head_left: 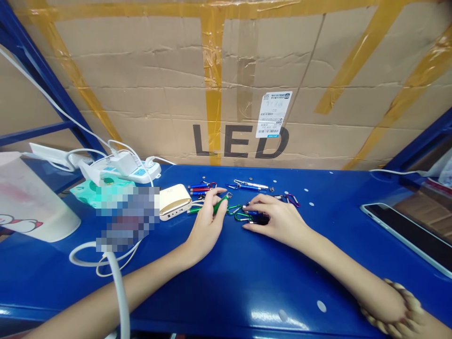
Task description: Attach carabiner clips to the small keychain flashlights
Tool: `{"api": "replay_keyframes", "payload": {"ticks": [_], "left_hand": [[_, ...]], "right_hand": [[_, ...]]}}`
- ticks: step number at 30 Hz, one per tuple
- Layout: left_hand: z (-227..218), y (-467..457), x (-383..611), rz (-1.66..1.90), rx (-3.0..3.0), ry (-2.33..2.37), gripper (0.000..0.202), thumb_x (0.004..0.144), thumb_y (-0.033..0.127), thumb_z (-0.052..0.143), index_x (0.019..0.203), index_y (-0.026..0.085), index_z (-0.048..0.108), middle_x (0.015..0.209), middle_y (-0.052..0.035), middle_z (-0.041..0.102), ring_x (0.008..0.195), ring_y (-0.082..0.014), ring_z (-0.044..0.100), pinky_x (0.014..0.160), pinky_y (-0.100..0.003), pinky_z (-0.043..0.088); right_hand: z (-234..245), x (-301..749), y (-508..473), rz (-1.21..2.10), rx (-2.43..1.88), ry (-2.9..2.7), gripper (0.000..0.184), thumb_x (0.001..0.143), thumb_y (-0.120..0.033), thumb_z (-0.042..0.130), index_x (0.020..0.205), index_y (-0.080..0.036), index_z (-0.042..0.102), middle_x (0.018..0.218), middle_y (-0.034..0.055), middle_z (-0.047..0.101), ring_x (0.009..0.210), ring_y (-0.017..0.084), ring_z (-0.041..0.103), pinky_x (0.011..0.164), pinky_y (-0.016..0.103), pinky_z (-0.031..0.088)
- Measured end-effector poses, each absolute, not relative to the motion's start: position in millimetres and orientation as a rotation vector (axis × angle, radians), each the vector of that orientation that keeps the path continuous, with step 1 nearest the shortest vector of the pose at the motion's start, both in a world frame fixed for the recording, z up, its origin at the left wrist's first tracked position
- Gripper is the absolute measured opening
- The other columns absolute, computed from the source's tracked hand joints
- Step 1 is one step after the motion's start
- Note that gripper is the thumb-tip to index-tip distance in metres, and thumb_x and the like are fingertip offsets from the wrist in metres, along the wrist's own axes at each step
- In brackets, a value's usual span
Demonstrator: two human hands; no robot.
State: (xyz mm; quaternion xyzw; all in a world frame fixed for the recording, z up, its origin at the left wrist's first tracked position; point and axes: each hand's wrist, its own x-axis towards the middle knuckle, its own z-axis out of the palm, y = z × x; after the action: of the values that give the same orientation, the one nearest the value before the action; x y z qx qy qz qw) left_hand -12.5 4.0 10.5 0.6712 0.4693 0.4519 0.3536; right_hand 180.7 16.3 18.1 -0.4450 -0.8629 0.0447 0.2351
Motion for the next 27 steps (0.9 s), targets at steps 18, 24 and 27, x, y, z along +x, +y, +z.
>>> {"api": "replay_keyframes", "payload": {"ticks": [18, 24, 27], "left_hand": [[10, 4, -9, 1.003, 1.827, 1.152, 0.020, 0.088, 0.030, 0.042, 0.075, 0.022, 0.030, 0.067, 0.0057, 0.040, 0.061, -0.0111, 0.040, 0.061, -0.025, 0.033], [9, 4, -10, 1.023, 1.946, 1.101, 0.021, 0.089, 0.027, 0.039, 0.071, 0.022, 0.029, 0.062, 0.0056, 0.040, 0.057, -0.0115, 0.040, 0.058, -0.025, 0.032], [9, 4, -10, 1.016, 1.985, 1.119, 0.021, 0.088, 0.027, 0.039, 0.070, 0.022, 0.030, 0.061, 0.0052, 0.041, 0.056, -0.0117, 0.040, 0.056, -0.025, 0.031]], "right_hand": [[13, 175, 13, -0.051, -0.645, -2.319, 0.008, 0.086, -0.020, 0.056, 0.089, -0.017, 0.063, 0.085, 0.0026, 0.071, 0.075, 0.014, 0.065, 0.066, 0.026, 0.046], [14, 173, 8, -0.029, -0.730, -2.311, 0.016, 0.088, -0.023, 0.054, 0.100, -0.015, 0.060, 0.087, 0.0050, 0.070, 0.077, 0.016, 0.065, 0.069, 0.028, 0.050], [14, 171, 7, -0.115, -0.760, -2.293, 0.021, 0.090, -0.026, 0.050, 0.105, -0.013, 0.058, 0.088, 0.0072, 0.070, 0.074, 0.016, 0.066, 0.068, 0.027, 0.052]]}}
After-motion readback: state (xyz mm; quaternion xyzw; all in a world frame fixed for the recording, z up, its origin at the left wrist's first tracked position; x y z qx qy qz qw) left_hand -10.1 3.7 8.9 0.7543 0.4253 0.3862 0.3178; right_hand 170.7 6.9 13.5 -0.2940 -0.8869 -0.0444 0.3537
